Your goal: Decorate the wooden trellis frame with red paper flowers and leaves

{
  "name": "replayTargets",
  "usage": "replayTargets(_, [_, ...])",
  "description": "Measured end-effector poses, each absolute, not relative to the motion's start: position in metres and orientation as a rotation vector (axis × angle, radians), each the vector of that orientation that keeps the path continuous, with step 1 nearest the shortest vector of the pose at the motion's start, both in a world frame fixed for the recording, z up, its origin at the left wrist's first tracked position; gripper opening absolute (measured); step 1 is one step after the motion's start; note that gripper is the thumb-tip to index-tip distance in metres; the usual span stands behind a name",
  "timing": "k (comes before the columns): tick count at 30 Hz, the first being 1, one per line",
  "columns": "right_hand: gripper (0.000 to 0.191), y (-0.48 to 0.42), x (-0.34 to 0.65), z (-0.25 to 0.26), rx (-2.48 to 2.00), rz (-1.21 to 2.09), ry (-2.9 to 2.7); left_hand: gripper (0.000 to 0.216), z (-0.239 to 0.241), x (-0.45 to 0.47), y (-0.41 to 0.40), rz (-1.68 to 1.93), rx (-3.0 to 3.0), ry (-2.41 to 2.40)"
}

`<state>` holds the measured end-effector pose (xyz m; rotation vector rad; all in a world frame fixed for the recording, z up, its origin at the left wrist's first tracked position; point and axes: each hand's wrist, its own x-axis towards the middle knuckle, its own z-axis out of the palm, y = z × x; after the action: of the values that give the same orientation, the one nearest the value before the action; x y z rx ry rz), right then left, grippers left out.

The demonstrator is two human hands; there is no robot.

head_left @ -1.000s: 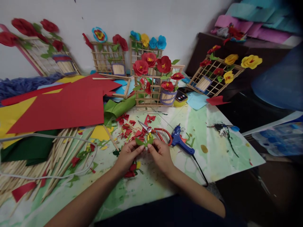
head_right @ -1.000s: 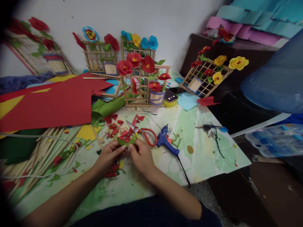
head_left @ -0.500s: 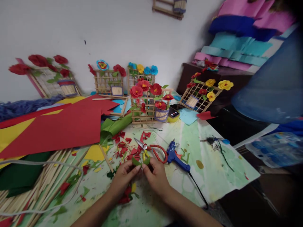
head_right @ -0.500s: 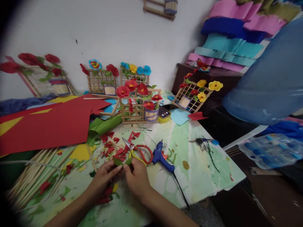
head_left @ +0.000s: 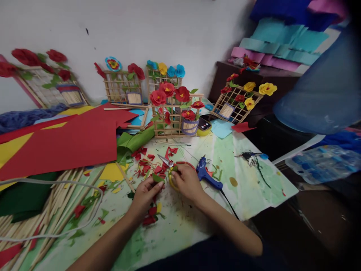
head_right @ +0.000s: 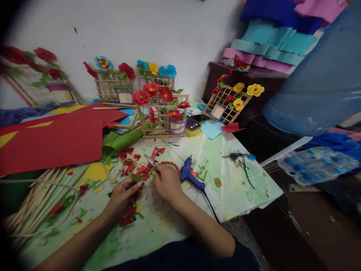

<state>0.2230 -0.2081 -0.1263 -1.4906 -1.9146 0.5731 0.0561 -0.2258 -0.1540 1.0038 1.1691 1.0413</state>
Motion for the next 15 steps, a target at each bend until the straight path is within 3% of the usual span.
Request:
replayTargets(11, [0.005, -0.192, 0.220, -0.131, -1.644, 0.320, -2.160, 0.029, -0.155, 0.056, -0.225, 1.042, 0.981, 1.117])
replayTargets(15, [0.015, -0.203, 0.240, -0.115, -1.553, 0.263, -2.062, 0.029, -0.160, 0.052, -0.224, 1.051, 0.964, 1.117])
